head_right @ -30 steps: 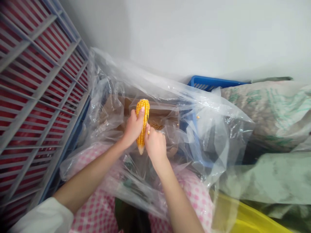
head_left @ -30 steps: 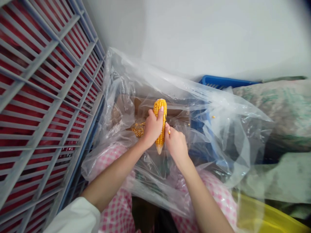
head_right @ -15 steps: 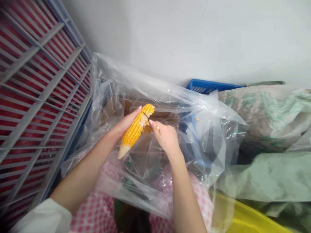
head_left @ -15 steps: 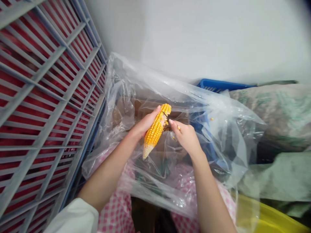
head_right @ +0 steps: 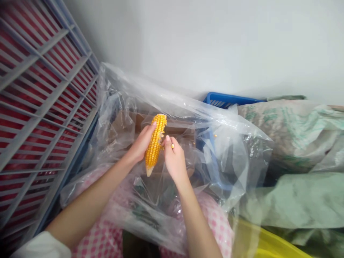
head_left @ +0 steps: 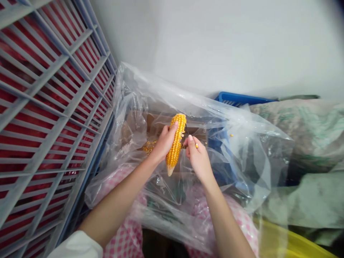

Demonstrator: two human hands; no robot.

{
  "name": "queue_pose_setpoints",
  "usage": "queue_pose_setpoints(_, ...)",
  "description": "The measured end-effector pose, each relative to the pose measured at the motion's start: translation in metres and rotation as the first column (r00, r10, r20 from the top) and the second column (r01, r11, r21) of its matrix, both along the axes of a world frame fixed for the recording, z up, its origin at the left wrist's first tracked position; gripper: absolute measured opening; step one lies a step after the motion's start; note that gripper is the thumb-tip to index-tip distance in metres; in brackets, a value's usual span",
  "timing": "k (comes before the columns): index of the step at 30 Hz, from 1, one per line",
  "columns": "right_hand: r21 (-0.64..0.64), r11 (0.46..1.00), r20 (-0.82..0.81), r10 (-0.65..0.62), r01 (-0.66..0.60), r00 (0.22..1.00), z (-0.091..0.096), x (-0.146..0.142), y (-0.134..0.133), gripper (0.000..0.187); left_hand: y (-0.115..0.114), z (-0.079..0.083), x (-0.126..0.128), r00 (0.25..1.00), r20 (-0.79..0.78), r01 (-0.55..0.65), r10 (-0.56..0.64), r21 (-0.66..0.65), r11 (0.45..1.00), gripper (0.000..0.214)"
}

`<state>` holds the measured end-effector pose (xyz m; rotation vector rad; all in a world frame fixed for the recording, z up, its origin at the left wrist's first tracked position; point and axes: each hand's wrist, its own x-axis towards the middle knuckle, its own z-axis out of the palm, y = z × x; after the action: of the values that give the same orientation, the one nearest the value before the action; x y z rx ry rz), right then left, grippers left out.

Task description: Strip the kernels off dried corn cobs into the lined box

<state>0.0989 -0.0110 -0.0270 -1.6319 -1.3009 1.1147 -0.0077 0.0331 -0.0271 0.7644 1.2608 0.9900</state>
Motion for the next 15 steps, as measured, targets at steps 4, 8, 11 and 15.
queue_pose_setpoints(4,0.004,0.999,0.253,-0.050,0.050,0.966,0.004,0.006,0.001,0.044,0.001,0.001,0.000,0.999,-0.040,-0.035,0.036,0.012,0.999,0.036)
queue_pose_setpoints(8,-0.112,0.984,0.737,-0.010,0.137,0.675,0.007,0.015,0.004,0.028,0.002,0.000,-0.001,0.998,-0.035,-0.047,0.047,0.012,0.999,0.037)
queue_pose_setpoints(11,-0.203,0.968,0.829,0.090,0.147,0.553,0.007,0.022,0.005,0.029,0.001,-0.002,-0.002,0.999,-0.040,-0.033,0.035,0.042,0.999,0.041)
queue_pose_setpoints(15,-0.157,0.981,0.729,0.040,0.110,0.684,0.005,0.029,0.007,0.026,0.001,-0.003,-0.001,0.997,-0.068,-0.021,0.024,0.041,0.999,0.042)
